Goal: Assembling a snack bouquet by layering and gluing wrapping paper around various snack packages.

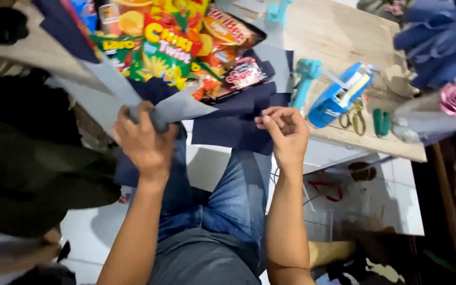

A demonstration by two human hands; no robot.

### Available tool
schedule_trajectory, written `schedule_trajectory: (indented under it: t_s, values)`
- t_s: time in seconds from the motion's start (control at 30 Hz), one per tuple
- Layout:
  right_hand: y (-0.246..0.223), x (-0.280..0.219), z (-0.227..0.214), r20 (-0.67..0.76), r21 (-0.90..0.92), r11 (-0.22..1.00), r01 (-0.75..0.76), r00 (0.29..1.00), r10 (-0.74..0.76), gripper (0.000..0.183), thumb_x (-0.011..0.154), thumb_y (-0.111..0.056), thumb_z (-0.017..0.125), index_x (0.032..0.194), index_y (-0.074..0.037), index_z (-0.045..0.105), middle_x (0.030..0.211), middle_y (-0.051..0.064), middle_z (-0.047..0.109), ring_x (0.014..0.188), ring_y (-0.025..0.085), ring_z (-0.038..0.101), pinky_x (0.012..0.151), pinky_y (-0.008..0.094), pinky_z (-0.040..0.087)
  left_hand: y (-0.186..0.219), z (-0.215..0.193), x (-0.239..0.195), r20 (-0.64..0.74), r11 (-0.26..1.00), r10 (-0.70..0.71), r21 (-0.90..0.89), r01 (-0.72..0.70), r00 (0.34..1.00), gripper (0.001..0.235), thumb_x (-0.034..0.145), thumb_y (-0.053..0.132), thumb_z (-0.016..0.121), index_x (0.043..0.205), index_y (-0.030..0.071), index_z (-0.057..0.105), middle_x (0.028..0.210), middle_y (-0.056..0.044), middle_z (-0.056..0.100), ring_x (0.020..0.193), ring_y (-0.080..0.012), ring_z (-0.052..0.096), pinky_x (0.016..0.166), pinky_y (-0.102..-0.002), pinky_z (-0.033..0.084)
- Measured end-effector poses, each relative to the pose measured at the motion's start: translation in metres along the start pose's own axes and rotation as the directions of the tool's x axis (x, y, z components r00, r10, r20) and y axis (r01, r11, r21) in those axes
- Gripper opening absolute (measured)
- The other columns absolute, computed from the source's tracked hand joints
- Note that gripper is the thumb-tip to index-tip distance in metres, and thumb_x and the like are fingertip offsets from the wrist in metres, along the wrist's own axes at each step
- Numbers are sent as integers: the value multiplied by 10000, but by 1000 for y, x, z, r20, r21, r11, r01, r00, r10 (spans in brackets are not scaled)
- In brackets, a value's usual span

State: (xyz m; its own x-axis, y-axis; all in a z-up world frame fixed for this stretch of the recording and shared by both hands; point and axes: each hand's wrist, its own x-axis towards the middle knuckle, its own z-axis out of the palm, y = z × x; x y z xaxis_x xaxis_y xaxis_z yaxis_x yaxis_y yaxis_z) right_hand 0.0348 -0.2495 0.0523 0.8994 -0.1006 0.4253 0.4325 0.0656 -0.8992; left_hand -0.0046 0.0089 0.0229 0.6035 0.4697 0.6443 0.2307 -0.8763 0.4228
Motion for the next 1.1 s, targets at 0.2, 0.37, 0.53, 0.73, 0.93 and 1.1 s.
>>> schedule_trajectory:
  t_s: [0.2,0.37,0.53,0.73,0.93,1.1]
  values:
    - [-11,0,-67,-504,-411,912,11,830,-237,195,944,-107,736,874,-130,556,767,-29,561,696,55,526,658,219,436,-11,-7,-2,53,972,155,-189,-142,987,474,881,435,717,1199,87,668,1259,-283,549,1083,-520,548,889,-590,390]
    - [0,31,-118,-586,-494,851,-179,791,-174,167,921,-269,719,927,-123,638,900,5,645,853,124,600,798,267,498,0,4,2,-60,964,217,-144,-224,974,388,774,212,853,1088,46,699,1191,-217,534,943,-474,594,805,-549,451]
    - [67,78,-157,-654,-359,906,-224,753,-72,233,861,-316,801,780,-118,708,715,-17,670,703,70,585,681,266,499,-1,4,2,-48,976,135,-168,-142,990,365,804,251,827,1113,92,719,1237,-266,577,1056,-511,612,902,-570,440]
    - [82,87,-155,-729,-396,816,-421,685,0,420,770,-452,863,969,-85,813,967,174,753,952,336,726,837,398,563,-7,10,2,10,992,26,-122,-24,1000,515,630,199,887,1091,170,660,1148,-217,599,1004,-429,645,886,-501,485]
    - [66,88,-125,-755,-394,889,-234,633,-168,262,757,-331,851,871,-102,794,899,212,725,917,352,726,862,423,511,-5,-4,3,79,977,71,-204,-54,994,607,591,209,922,1133,167,652,1196,-246,589,1033,-452,640,921,-504,470]
    - [103,69,-106,-785,-515,837,-187,496,-372,339,812,-153,719,1052,87,722,1122,345,687,1108,507,643,981,519,498,-7,3,-2,59,990,97,-110,-90,994,608,678,278,943,1202,150,662,1195,-236,592,1048,-443,656,900,-505,505]
